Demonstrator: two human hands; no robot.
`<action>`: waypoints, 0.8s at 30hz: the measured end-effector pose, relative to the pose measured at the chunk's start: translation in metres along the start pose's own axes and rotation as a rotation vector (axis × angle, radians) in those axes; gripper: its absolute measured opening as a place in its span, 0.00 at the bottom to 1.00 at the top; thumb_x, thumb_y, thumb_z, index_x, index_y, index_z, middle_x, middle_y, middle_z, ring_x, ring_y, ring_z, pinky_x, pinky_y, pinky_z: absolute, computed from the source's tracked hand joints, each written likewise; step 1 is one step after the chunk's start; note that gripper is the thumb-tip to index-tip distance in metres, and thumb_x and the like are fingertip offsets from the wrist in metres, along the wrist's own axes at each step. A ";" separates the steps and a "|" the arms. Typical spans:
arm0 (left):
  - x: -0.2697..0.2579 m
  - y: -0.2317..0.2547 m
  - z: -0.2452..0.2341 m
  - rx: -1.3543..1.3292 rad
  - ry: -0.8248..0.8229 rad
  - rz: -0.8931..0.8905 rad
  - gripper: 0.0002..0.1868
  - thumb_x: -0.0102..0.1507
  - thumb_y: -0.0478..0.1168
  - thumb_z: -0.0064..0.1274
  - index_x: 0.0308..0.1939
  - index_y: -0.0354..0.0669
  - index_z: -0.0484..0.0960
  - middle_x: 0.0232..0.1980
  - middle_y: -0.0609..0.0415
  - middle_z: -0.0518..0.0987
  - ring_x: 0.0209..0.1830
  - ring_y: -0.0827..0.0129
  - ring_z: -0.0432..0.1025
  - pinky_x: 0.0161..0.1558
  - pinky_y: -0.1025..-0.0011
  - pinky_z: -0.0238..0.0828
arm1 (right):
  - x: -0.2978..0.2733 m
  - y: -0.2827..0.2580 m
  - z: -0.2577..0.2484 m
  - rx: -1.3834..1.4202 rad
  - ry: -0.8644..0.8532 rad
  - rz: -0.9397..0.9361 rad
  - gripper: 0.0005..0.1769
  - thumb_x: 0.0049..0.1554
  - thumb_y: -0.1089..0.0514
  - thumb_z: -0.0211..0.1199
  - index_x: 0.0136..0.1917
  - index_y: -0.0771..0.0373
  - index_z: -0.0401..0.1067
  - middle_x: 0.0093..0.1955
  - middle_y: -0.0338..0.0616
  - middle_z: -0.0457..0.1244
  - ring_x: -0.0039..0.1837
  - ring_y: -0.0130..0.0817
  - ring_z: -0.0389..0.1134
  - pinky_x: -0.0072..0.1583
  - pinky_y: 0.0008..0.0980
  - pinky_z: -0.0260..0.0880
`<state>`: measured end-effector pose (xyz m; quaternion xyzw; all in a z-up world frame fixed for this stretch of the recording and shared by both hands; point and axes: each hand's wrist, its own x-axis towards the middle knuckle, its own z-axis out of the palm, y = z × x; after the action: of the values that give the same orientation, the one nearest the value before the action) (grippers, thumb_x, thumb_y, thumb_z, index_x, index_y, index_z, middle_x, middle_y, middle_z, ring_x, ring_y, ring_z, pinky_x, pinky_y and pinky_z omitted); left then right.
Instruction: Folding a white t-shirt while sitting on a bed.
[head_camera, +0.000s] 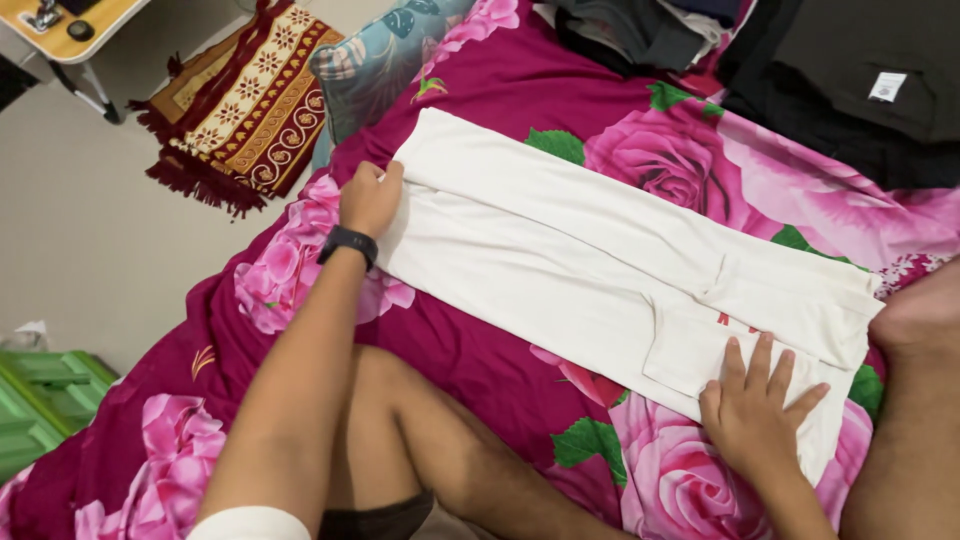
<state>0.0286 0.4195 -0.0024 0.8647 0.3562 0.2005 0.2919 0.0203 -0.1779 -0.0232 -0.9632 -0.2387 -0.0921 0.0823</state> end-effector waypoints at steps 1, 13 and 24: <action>0.006 0.005 -0.001 -0.004 -0.059 -0.040 0.30 0.63 0.60 0.54 0.46 0.32 0.81 0.47 0.29 0.80 0.50 0.37 0.75 0.54 0.50 0.70 | -0.001 0.000 0.000 0.012 -0.003 -0.003 0.40 0.59 0.42 0.44 0.80 0.61 0.51 0.85 0.65 0.37 0.82 0.76 0.36 0.67 0.91 0.20; 0.041 0.001 0.023 -0.073 -0.203 -0.249 0.29 0.51 0.49 0.69 0.42 0.24 0.83 0.47 0.33 0.83 0.48 0.45 0.80 0.51 0.56 0.75 | -0.004 -0.001 -0.077 0.097 -0.003 0.023 0.34 0.59 0.46 0.51 0.74 0.63 0.59 0.74 0.65 0.48 0.72 0.70 0.49 0.63 0.75 0.38; -0.049 0.167 0.056 -0.017 -0.076 0.630 0.19 0.63 0.41 0.60 0.48 0.27 0.75 0.40 0.29 0.79 0.42 0.35 0.76 0.42 0.46 0.71 | -0.007 0.051 -0.134 0.250 0.095 0.075 0.23 0.60 0.52 0.61 0.64 0.66 0.72 0.56 0.65 0.66 0.58 0.61 0.68 0.59 0.51 0.65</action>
<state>0.1103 0.2669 0.0576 0.9369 0.0580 0.2514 0.2361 0.0201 -0.2524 0.0989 -0.9482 -0.2082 -0.1039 0.2161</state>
